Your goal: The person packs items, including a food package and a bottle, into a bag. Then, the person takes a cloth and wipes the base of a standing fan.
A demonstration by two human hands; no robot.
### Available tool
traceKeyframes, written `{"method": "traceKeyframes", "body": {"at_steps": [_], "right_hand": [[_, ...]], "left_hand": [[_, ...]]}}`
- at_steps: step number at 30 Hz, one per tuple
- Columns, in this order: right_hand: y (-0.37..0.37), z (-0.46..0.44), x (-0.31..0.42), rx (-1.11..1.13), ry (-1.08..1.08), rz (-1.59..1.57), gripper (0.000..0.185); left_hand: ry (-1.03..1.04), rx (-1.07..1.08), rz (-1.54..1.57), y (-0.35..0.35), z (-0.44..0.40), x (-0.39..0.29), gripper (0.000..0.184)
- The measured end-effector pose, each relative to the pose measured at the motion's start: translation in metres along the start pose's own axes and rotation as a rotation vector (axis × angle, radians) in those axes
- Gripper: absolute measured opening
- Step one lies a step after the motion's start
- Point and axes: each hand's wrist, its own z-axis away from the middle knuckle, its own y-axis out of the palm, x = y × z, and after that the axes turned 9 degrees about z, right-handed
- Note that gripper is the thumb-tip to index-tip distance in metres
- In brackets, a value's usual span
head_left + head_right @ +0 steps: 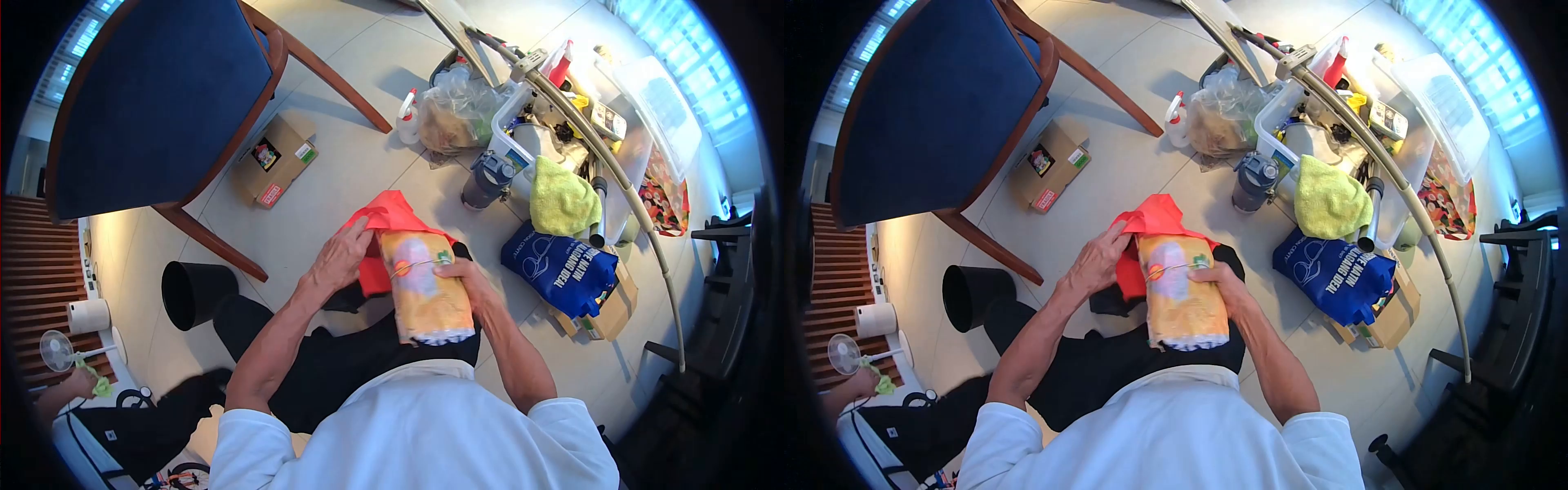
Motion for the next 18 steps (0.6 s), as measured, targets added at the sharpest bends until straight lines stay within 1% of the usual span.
{"method": "traceKeyframes", "body": {"at_steps": [1,3,4,6,7,9,10,12,13,14,15,16,17,18], "right_hand": [[0.003,-0.005,0.002,-0.006,0.002,0.002,0.055],[0.030,-0.013,0.014,-0.197,-0.190,0.796,0.052],[0.035,-0.024,0.013,-0.204,-0.192,0.796,0.052],[0.040,-0.049,0.014,-0.102,-0.042,0.842,0.039],[0.042,-0.060,0.022,-0.110,-0.043,0.843,0.039],[0.048,-0.080,0.042,-0.082,0.264,1.230,0.030],[0.048,-0.088,0.041,-0.085,0.262,1.224,0.030],[0.036,-0.111,0.027,-0.095,0.303,1.039,0.037],[0.029,-0.124,0.022,-0.100,0.318,0.951,0.040],[0.034,-0.126,0.026,-0.101,0.333,0.865,0.043],[0.035,-0.118,0.022,-0.234,0.080,0.954,0.044],[0.035,-0.109,0.016,-0.383,-0.164,1.069,0.045],[0.051,-0.076,0.013,-0.561,-0.475,1.081,0.047],[0.059,-0.053,0.006,-0.731,-0.792,1.069,0.049]], "left_hand": [[0.002,-0.001,0.007,0.004,0.001,-0.003,0.059],[-0.029,0.073,0.196,0.005,-0.005,-0.018,0.065],[-0.022,0.073,0.198,0.008,-0.005,-0.021,0.065],[-0.070,0.108,0.342,0.017,-0.003,-0.031,0.058],[-0.063,0.108,0.345,0.020,-0.002,-0.037,0.058],[-0.146,0.071,0.431,0.016,0.001,-0.048,0.057],[-0.143,0.077,0.429,0.019,0.004,-0.044,0.057],[-0.214,-0.090,0.470,0.027,0.011,-0.032,0.057],[-0.210,-0.090,0.471,0.027,0.011,-0.027,0.057],[-0.237,-0.204,0.438,0.022,0.008,-0.025,0.052],[-0.272,-0.319,0.405,0.018,0.008,-0.023,0.048],[-0.361,-0.361,0.466,0.015,0.008,-0.020,0.055],[-0.384,-0.362,0.471,0.010,0.009,-0.016,0.055],[-0.476,-0.403,0.546,0.006,0.009,-0.012,0.060]]}}
